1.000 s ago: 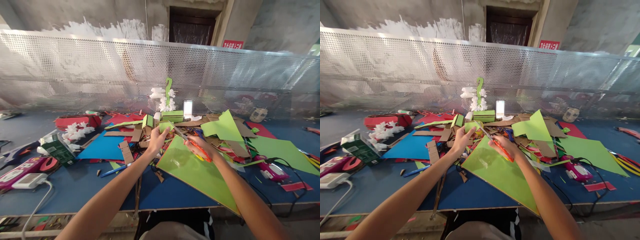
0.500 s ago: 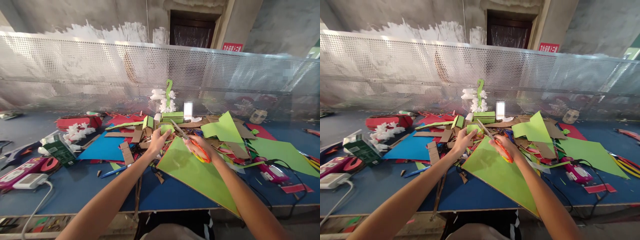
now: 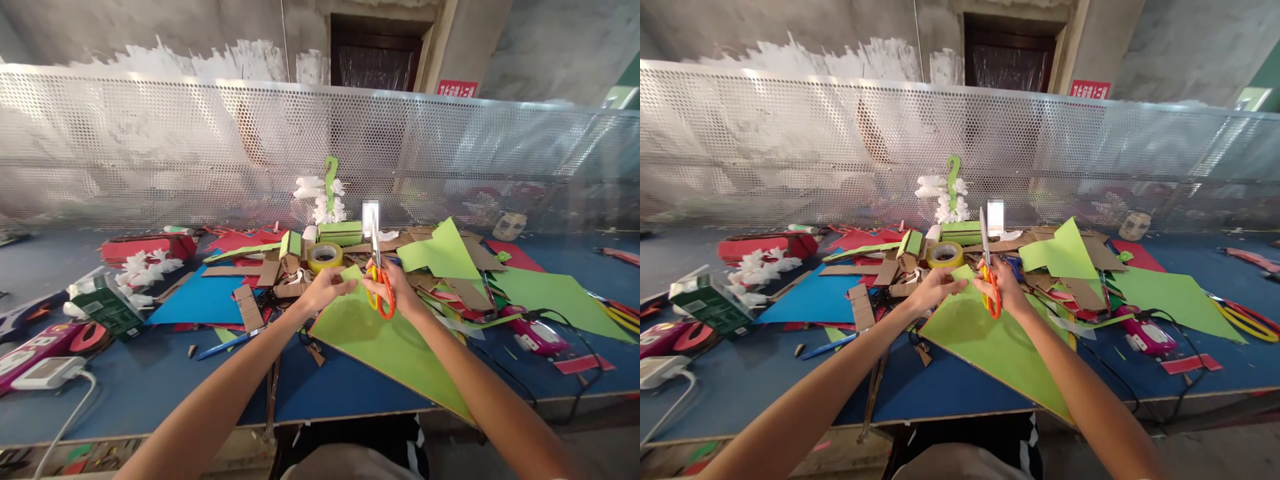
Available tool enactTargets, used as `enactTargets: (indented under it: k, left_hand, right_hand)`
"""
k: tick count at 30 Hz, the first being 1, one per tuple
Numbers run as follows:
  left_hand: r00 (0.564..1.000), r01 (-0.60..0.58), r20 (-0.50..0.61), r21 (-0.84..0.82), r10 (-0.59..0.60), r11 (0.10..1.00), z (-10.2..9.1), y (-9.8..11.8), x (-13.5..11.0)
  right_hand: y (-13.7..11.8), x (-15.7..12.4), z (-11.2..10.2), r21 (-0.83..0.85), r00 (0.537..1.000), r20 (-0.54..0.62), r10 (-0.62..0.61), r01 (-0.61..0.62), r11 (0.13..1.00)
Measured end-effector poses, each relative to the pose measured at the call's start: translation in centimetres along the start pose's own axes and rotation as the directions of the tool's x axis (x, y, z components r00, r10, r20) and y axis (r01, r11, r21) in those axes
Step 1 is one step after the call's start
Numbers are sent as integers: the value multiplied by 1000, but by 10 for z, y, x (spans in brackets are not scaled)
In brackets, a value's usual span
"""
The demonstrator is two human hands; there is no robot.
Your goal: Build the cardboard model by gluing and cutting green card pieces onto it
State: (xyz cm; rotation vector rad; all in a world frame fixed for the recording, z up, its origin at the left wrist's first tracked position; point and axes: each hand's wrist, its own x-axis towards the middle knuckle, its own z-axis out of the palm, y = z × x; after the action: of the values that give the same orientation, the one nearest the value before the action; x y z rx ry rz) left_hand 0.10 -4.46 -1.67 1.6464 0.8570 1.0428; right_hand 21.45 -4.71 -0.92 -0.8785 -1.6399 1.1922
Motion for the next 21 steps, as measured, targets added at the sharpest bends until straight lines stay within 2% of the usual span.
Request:
enactTargets:
  k: [3, 7, 11, 15, 17, 21]
  left_hand:
    - [994, -60, -96, -15, 59, 998, 3, -4, 0]
    - [986, -81, -153, -59, 71, 995, 6, -6, 1]
    - [961, -38, -276, -92, 11, 995, 0, -3, 3]
    - [930, -38, -367, -99, -1, 994, -11, -4, 7]
    - [917, -31, -399, -76, -2, 997, -15, -6, 8]
    - [913, -36, -408, -33, 20, 999, -17, -8, 9]
  right_hand:
    - [-1, 0, 4, 26, 1000, -28, 2, -1, 1000]
    - [-5, -1, 3, -7, 1000, -24, 5, -5, 1000]
    - [-11, -1, -13, -112, 998, 64, 21, -14, 994]
    - [-17, -3, -37, -344, 983, 185, 21, 45, 938]
    - [-19, -5, -45, -423, 970, 236, 58, 49, 905]
    - [-21, -8, -50, -480, 938, 331, 105, 72, 875]
